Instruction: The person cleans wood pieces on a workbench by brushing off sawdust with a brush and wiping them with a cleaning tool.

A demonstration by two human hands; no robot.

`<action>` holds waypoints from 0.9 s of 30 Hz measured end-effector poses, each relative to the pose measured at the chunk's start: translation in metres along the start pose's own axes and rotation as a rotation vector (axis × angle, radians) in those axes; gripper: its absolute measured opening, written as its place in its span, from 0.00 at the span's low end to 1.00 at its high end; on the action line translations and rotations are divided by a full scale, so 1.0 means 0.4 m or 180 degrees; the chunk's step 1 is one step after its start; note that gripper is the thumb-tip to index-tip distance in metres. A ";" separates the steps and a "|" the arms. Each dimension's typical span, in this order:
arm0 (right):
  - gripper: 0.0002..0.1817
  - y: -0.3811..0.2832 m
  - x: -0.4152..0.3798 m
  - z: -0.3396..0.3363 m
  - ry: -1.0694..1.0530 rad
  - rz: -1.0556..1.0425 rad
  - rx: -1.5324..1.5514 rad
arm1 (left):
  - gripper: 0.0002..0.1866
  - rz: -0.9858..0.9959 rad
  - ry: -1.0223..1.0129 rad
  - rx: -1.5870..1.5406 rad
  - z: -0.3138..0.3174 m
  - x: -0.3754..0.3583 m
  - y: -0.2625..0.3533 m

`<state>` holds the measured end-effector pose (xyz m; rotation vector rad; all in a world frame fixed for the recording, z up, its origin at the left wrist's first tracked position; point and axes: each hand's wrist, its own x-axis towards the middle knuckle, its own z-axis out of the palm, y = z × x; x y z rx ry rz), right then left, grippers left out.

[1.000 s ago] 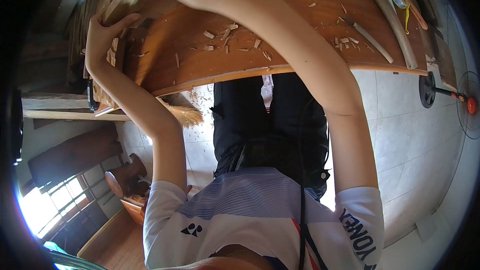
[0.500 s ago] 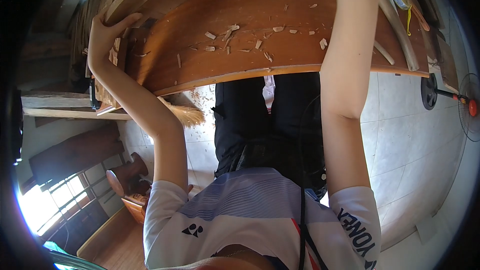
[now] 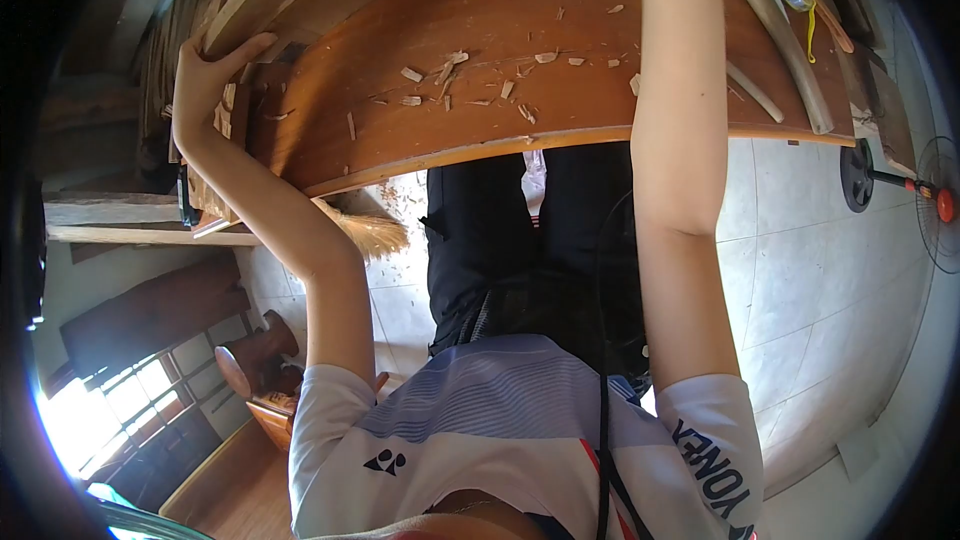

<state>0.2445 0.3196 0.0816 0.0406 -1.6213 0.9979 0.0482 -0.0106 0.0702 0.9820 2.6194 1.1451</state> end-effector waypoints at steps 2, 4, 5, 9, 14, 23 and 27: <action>0.12 0.006 0.009 -0.074 0.0208 -0.0018 -0.0507 | 0.31 -0.0018 -0.0070 -0.0056 -0.005 0.012 -0.022; 0.11 0.037 0.026 -0.140 0.0524 -0.0455 -0.0977 | 0.33 -0.0106 -0.0134 0.0040 -0.011 0.022 -0.035; 0.11 0.046 0.036 -0.157 0.0639 -0.0934 -0.1652 | 0.35 -0.0095 -0.0021 0.0087 -0.010 0.028 -0.049; 0.12 0.053 0.032 -0.135 0.0848 -0.1018 -0.1647 | 0.40 -0.0117 0.0151 0.0154 -0.005 0.038 -0.070; 0.13 -0.057 -0.018 0.030 0.0029 0.0210 -0.1642 | 0.38 -0.0124 -0.0115 0.0038 -0.013 0.051 -0.085; 0.07 -0.062 -0.077 0.153 -0.1037 -0.0691 -0.0202 | 0.28 -0.0057 -0.0125 -0.0231 -0.008 0.052 -0.094; 0.11 -0.041 -0.048 0.117 -0.0311 0.0213 -0.0423 | 0.30 0.0303 -0.0068 -0.0457 0.005 0.050 -0.076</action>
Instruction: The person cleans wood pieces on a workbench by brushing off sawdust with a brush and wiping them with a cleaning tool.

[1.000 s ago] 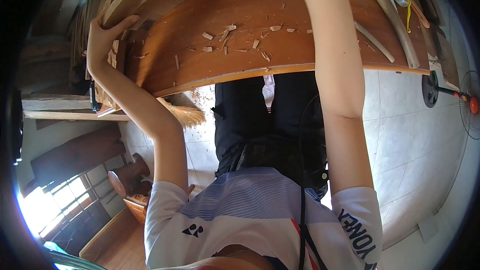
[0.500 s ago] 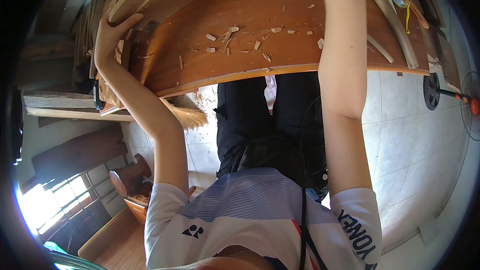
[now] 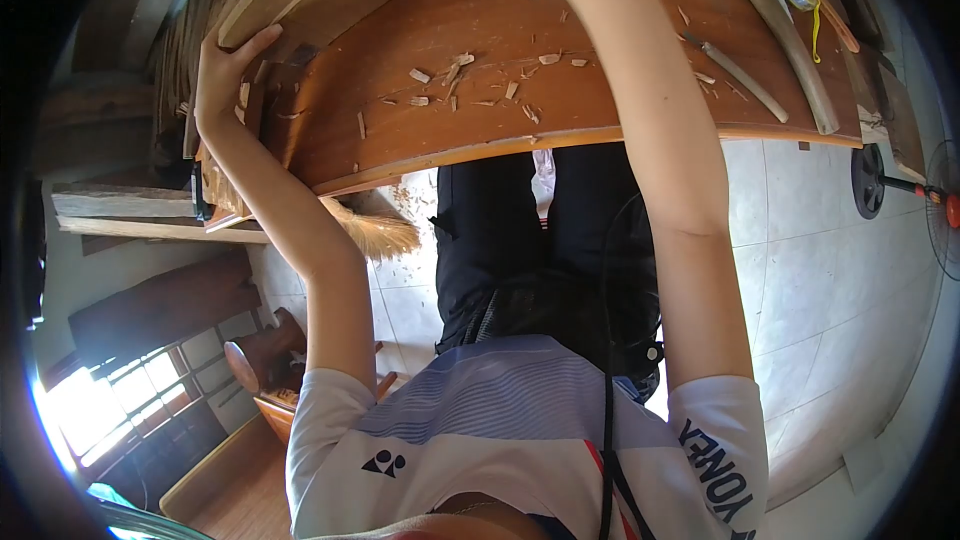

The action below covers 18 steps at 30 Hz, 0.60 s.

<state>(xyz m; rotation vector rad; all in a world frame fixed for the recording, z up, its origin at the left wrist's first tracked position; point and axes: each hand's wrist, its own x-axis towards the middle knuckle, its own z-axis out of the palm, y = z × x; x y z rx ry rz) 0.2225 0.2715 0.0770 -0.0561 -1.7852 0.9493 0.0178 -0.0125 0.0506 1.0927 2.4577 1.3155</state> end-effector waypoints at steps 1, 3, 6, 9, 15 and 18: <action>0.11 0.020 0.011 -0.031 0.0058 0.0011 -0.0018 | 0.30 0.0176 0.0049 -0.0089 0.008 -0.001 0.005; 0.11 0.055 0.027 -0.079 0.0375 0.0156 -0.0118 | 0.31 0.0331 0.0060 -0.0366 0.025 -0.008 0.031; 0.13 0.092 0.045 -0.144 0.0930 -0.0325 -0.0630 | 0.30 0.0430 -0.0037 -0.0395 0.014 -0.001 0.017; 0.15 0.104 0.041 -0.166 0.1323 -0.0466 -0.1200 | 0.31 0.0319 -0.0073 -0.0378 0.005 0.002 0.001; 0.16 0.037 0.013 -0.080 0.0482 0.0176 -0.1073 | 0.31 0.0152 -0.0042 -0.0341 0.007 -0.002 0.007; 0.08 0.034 -0.002 0.001 -0.0259 -0.0362 -0.0887 | 0.32 0.0116 0.0036 -0.0351 -0.006 0.014 -0.044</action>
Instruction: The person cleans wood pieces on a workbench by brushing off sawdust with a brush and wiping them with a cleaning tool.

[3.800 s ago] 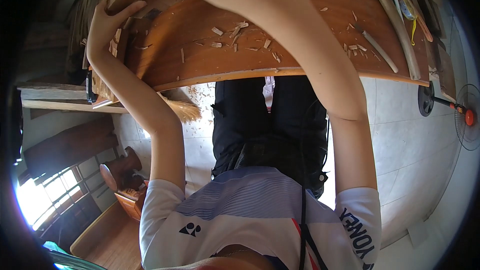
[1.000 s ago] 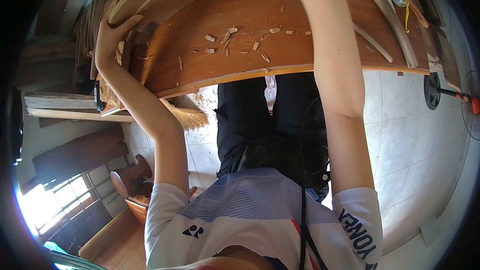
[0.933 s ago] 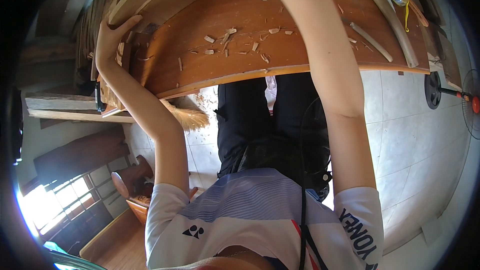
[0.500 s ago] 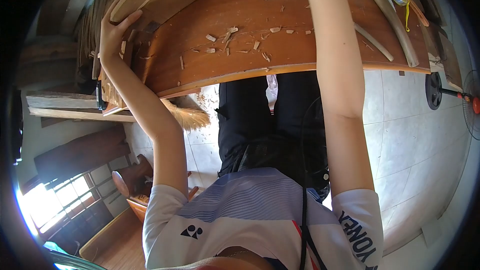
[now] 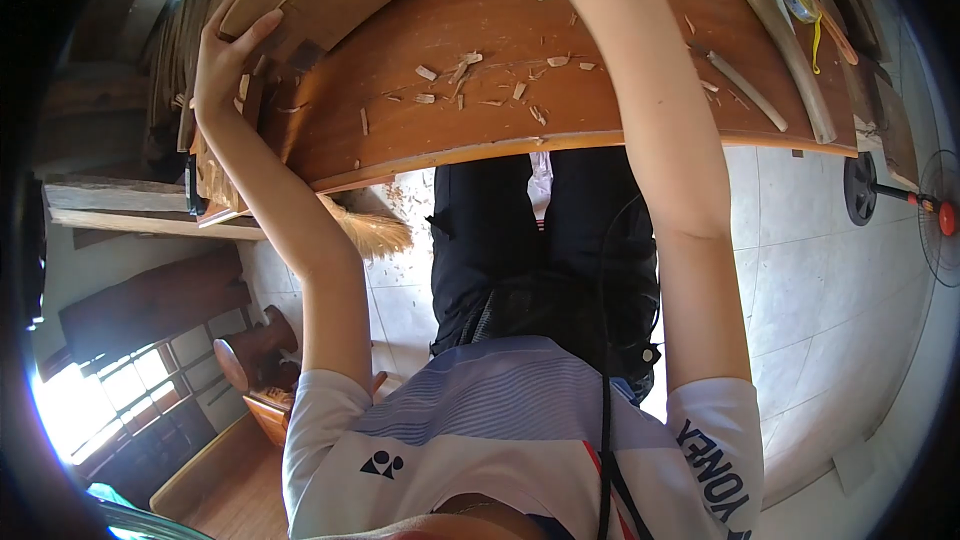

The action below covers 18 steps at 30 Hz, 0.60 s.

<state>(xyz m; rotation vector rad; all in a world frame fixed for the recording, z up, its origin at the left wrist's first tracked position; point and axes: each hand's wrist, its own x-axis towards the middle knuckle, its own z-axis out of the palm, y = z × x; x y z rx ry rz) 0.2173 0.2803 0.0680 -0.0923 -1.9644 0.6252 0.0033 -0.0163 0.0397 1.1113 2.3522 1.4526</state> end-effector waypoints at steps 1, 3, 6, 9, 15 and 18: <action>0.07 -0.021 -0.004 0.019 -0.0126 -0.0176 0.0089 | 0.32 -0.0006 0.0059 0.0010 -0.005 0.005 -0.010; 0.06 -0.043 -0.023 0.032 -0.0231 -0.0830 0.0543 | 0.32 0.0036 -0.0020 -0.0016 -0.013 0.009 -0.020; 0.07 -0.051 -0.033 0.058 -0.0199 -0.0936 0.1114 | 0.32 0.0089 -0.0124 -0.0010 -0.018 0.012 -0.024; 0.10 -0.064 -0.008 0.004 -0.0566 0.0128 0.0932 | 0.32 -0.0016 -0.0120 0.0086 -0.013 0.011 -0.010; 0.14 0.071 0.019 -0.108 0.0546 0.0497 0.0313 | 0.32 -0.0022 -0.0061 0.0003 -0.012 0.013 -0.021; 0.14 0.105 0.021 -0.132 0.1037 0.0249 -0.0116 | 0.32 -0.0015 -0.0087 0.0028 -0.013 0.010 -0.017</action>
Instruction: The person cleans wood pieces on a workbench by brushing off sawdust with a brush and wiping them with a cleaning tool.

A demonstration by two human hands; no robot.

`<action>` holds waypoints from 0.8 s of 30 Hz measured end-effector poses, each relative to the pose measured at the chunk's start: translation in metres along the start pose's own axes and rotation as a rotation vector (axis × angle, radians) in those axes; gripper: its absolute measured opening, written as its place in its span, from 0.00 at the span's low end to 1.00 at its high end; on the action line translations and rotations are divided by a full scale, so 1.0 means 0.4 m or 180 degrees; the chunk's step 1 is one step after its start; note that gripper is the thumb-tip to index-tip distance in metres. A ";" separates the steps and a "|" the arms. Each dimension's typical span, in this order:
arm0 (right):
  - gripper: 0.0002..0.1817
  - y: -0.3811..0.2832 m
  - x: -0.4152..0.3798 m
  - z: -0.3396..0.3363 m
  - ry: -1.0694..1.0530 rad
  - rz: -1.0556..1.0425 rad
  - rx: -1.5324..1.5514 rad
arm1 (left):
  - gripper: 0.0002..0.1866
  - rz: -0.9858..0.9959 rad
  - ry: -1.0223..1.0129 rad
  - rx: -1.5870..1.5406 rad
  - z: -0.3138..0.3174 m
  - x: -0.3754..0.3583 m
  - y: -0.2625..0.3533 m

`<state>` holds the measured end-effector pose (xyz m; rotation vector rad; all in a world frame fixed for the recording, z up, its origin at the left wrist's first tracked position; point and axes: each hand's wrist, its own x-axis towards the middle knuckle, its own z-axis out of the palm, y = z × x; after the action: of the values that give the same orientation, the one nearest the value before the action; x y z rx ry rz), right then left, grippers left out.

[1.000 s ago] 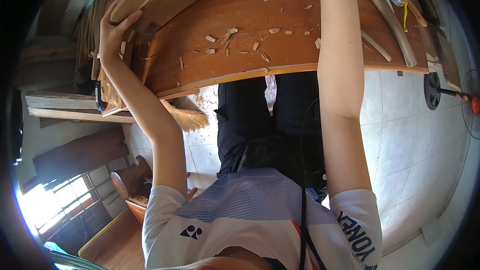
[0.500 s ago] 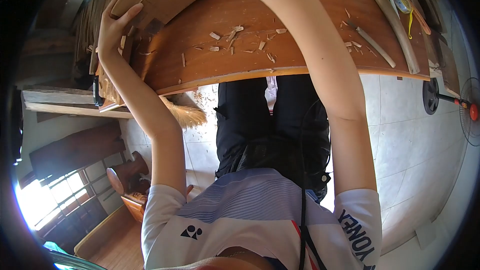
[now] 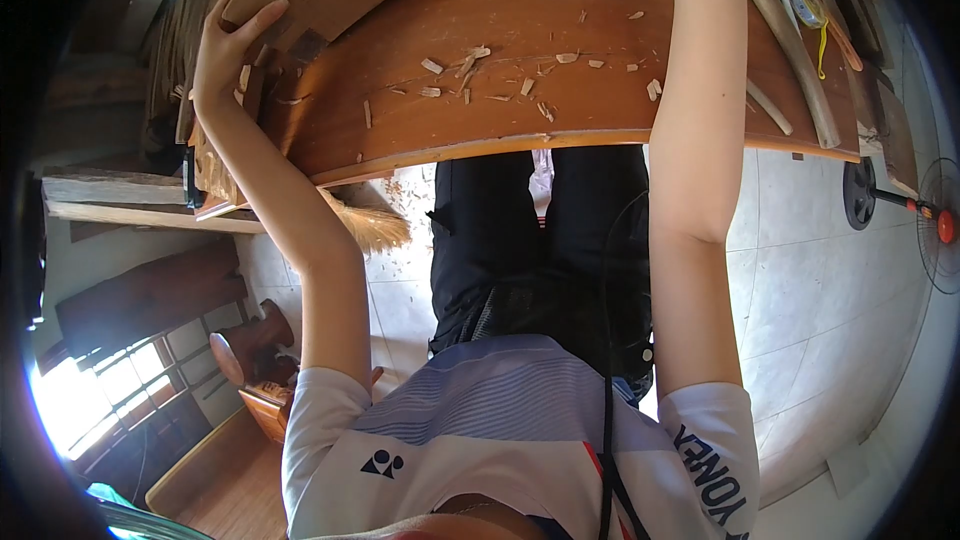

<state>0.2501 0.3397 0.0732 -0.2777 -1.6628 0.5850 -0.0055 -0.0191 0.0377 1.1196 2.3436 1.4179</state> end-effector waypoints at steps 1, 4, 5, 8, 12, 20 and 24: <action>0.14 0.011 0.001 -0.002 0.0147 -0.0207 -0.0134 | 0.32 -0.0013 0.0002 0.0032 0.002 -0.002 0.006; 0.17 -0.005 -0.011 0.002 0.0103 0.0016 -0.0872 | 0.33 0.0027 -0.0043 0.0036 0.005 -0.006 0.014; 0.17 -0.007 -0.015 0.011 0.0046 0.0033 -0.0902 | 0.33 0.0018 -0.0016 0.0053 0.005 -0.006 0.012; 0.18 -0.034 -0.035 0.047 -0.0196 0.0010 -0.0716 | 0.33 -0.0022 0.0058 0.0071 0.002 -0.003 0.001; 0.15 -0.150 -0.072 0.089 -0.1161 0.0565 0.0209 | 0.33 -0.0111 0.0095 0.0028 0.005 -0.007 0.001; 0.12 -0.174 -0.103 0.107 -0.1323 0.0288 0.1104 | 0.34 -0.0234 0.0257 -0.0008 0.011 -0.004 0.006; 0.14 -0.097 -0.057 0.084 -0.0794 0.0575 0.0837 | 0.36 -0.0151 0.0229 -0.0063 0.012 0.004 -0.002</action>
<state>0.2274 0.2884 0.0715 -0.1685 -1.7856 0.9985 -0.0045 -0.0149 0.0349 1.0171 2.3823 1.4854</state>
